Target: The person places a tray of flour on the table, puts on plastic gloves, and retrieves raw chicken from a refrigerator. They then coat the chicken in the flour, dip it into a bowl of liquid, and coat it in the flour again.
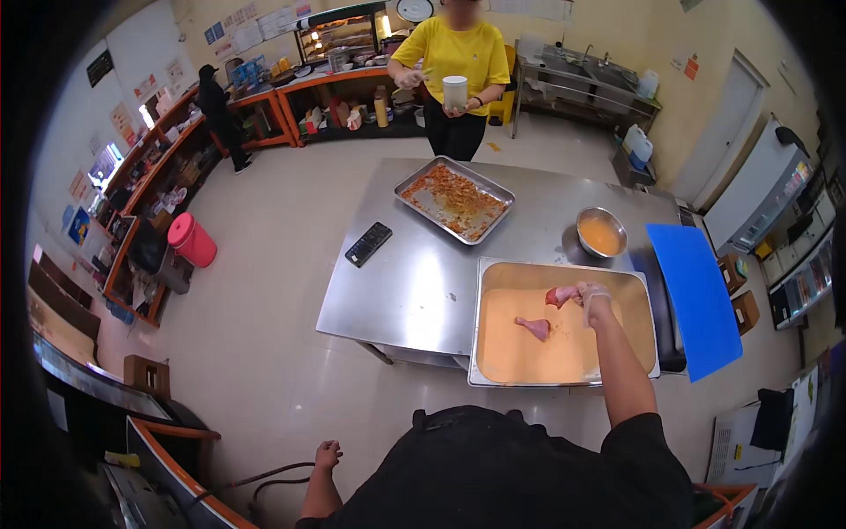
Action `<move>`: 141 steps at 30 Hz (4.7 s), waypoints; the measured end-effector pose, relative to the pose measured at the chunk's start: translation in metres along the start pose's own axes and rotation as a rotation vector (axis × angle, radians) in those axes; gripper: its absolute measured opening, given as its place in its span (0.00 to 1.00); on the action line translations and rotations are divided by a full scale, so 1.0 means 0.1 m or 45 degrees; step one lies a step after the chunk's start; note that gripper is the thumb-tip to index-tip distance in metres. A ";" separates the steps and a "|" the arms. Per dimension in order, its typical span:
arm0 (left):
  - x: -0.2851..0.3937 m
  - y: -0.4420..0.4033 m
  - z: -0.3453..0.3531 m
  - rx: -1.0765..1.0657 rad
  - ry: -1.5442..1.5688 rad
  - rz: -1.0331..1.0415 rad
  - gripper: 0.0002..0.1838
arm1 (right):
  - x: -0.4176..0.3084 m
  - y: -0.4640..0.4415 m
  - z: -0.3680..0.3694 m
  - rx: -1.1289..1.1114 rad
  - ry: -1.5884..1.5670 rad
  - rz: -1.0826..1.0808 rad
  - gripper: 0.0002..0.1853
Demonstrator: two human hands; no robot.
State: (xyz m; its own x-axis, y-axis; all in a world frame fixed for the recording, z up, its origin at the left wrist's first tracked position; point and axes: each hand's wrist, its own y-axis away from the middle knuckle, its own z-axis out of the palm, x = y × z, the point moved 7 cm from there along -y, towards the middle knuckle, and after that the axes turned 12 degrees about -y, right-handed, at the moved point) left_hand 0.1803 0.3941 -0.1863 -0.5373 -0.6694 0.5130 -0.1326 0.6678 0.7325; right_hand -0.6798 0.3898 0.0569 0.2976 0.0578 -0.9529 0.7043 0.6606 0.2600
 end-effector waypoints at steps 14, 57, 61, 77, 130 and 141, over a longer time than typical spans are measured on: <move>-0.62 -0.22 0.41 -0.213 -0.169 0.039 0.17 | -0.06 0.21 0.13 0.016 -0.024 -0.003 0.09; -0.26 0.03 0.22 -0.218 -0.105 0.051 0.20 | 0.25 0.13 -0.01 0.024 -0.251 0.166 0.07; -0.26 0.07 0.20 -0.250 -0.039 0.054 0.20 | 0.25 0.14 0.02 0.057 -0.238 0.160 0.07; 1.47 -0.08 -0.07 -0.279 -0.167 0.473 0.31 | 0.42 0.10 -0.10 -0.068 -0.392 0.038 0.07; 0.15 -0.32 0.37 -0.159 0.036 0.156 0.28 | 0.15 0.45 0.23 -0.007 -0.326 -0.011 0.08; -0.25 -0.40 0.53 -0.279 0.162 -0.025 0.29 | 0.02 0.51 0.17 -0.007 -0.241 -0.060 0.09</move>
State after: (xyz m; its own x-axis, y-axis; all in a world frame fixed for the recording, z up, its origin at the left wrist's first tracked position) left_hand 0.1551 0.4008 -0.2520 -0.4251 -0.7266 0.5398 0.0491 0.5769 0.8153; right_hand -0.6322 0.4110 0.0705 0.3803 -0.1147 -0.9177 0.7168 0.6636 0.2141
